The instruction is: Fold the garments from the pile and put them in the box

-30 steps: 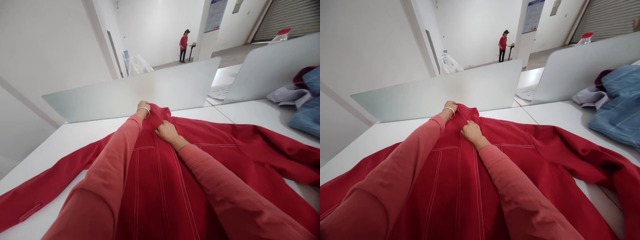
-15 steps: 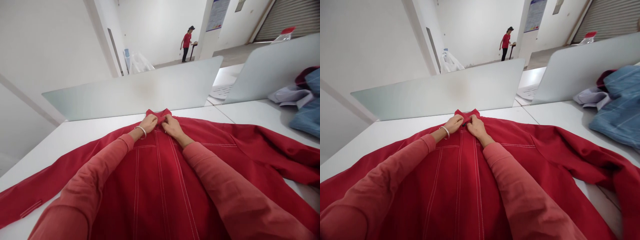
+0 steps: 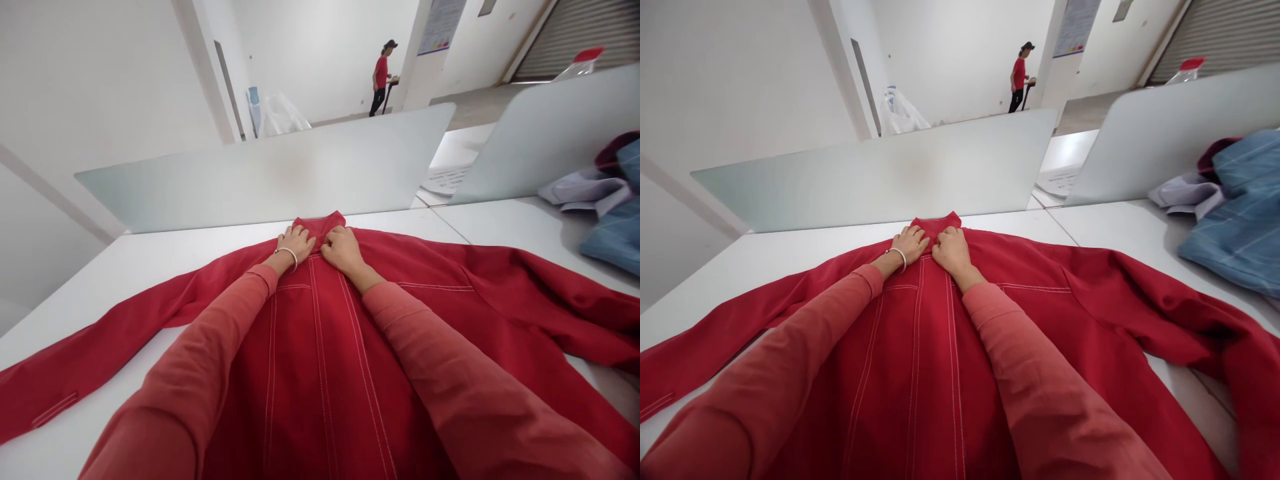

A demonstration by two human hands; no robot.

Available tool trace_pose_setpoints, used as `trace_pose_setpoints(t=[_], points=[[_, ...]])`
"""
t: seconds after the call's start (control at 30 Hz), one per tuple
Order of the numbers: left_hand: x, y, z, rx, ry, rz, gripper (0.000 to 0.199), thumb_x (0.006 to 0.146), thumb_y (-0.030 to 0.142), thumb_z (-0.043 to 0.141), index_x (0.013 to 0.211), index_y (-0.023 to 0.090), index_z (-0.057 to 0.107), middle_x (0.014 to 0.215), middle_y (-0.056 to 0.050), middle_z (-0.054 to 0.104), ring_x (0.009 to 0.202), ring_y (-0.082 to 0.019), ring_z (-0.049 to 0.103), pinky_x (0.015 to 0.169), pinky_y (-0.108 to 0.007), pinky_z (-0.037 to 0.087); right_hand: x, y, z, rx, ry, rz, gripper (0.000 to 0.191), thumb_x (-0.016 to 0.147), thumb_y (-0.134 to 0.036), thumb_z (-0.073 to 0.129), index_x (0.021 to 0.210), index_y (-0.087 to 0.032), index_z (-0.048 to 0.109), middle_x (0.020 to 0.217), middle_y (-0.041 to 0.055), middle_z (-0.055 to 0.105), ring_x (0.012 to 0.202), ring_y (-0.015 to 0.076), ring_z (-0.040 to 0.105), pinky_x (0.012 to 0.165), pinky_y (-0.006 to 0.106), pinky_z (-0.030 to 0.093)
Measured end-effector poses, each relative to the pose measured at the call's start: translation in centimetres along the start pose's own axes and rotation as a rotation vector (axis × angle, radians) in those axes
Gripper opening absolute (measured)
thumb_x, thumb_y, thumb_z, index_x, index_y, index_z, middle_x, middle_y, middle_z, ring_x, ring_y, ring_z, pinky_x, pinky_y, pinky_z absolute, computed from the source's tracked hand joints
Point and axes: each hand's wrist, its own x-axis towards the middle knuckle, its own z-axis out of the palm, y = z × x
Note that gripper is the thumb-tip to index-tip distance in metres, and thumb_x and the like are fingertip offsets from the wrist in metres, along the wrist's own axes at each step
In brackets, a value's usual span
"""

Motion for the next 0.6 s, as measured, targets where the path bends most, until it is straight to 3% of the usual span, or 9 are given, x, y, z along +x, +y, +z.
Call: trace_pose_setpoints(t=[0.17,0.23,0.3,0.37,0.47,0.53,0.6], points=[[0.4,-0.2,0.1,0.002,-0.095,-0.027,0.049,0.084,0.047,0.023,0.124,0.024,0.038,0.139,-0.003,0.025,0.125,-0.032,0.018,0.096,-0.056,0.021,-0.1,-0.5,-0.2,-0.179,-0.098,-0.048,0.027,0.076,-0.016,0.039,0.087,-0.005,0.061,0.090,0.0155,0.054,0.090,0.0238,0.044,0.086,0.033,0.028],[-0.7,0.0,-1.3,-0.010,-0.064,-0.056,0.049,0.083,0.048,0.026,0.124,0.024,0.038,0.140,-0.004,0.023,0.126,-0.035,0.014,0.096,-0.059,0.018,-0.2,-0.8,-0.5,-0.188,-0.111,-0.044,0.029,0.077,-0.017,0.039,0.092,-0.005,0.060,0.095,0.0162,0.054,0.093,0.0242,0.044,0.087,0.033,0.028],[-3.3,0.7,-4.2,-0.046,0.023,-0.010,0.046,0.083,0.043,0.031,0.123,0.022,0.040,0.139,-0.007,0.026,0.126,-0.033,0.018,0.097,-0.056,0.019,-0.2,-1.2,-1.0,-0.192,-0.132,-0.047,0.028,0.078,-0.017,0.039,0.093,-0.004,0.060,0.098,0.0163,0.054,0.095,0.0238,0.045,0.087,0.032,0.029],[-8.0,1.7,-8.2,-0.136,0.103,0.188,0.041,0.081,0.034,0.035,0.118,0.018,0.046,0.132,-0.011,0.037,0.121,-0.026,0.030,0.099,-0.047,0.026,-0.1,-1.6,-2.0,-0.185,-0.168,-0.055,0.025,0.078,-0.015,0.041,0.090,-0.005,0.060,0.096,0.0157,0.056,0.093,0.0223,0.047,0.085,0.029,0.031],[-18.3,4.1,-14.6,-0.349,0.072,0.557,0.039,0.081,0.034,0.035,0.117,0.023,0.047,0.118,-0.006,0.052,0.110,-0.017,0.045,0.095,-0.033,0.037,-0.2,-2.5,-4.7,-0.140,-0.257,-0.061,0.020,0.078,-0.014,0.045,0.086,-0.008,0.062,0.088,0.0113,0.061,0.082,0.0179,0.053,0.075,0.025,0.037],[-25.4,5.8,-17.8,-0.289,-0.024,0.727,0.042,0.080,0.040,0.035,0.118,0.029,0.048,0.114,-0.002,0.055,0.110,-0.015,0.047,0.086,-0.026,0.044,-1.0,-3.0,-7.2,-0.100,-0.300,-0.056,0.022,0.080,-0.018,0.046,0.095,-0.010,0.061,0.092,0.0086,0.062,0.079,0.0157,0.055,0.070,0.023,0.039],[-31.5,7.1,-19.6,-0.128,-0.114,0.932,0.046,0.071,0.053,0.039,0.115,0.042,0.049,0.104,0.004,0.059,0.112,-0.014,0.046,0.069,-0.024,0.048,-2.7,-3.4,-10.1,-0.081,-0.291,-0.019,0.031,0.083,-0.017,0.044,0.109,-0.006,0.054,0.105,0.0134,0.058,0.088,0.0165,0.054,0.075,0.024,0.038]])
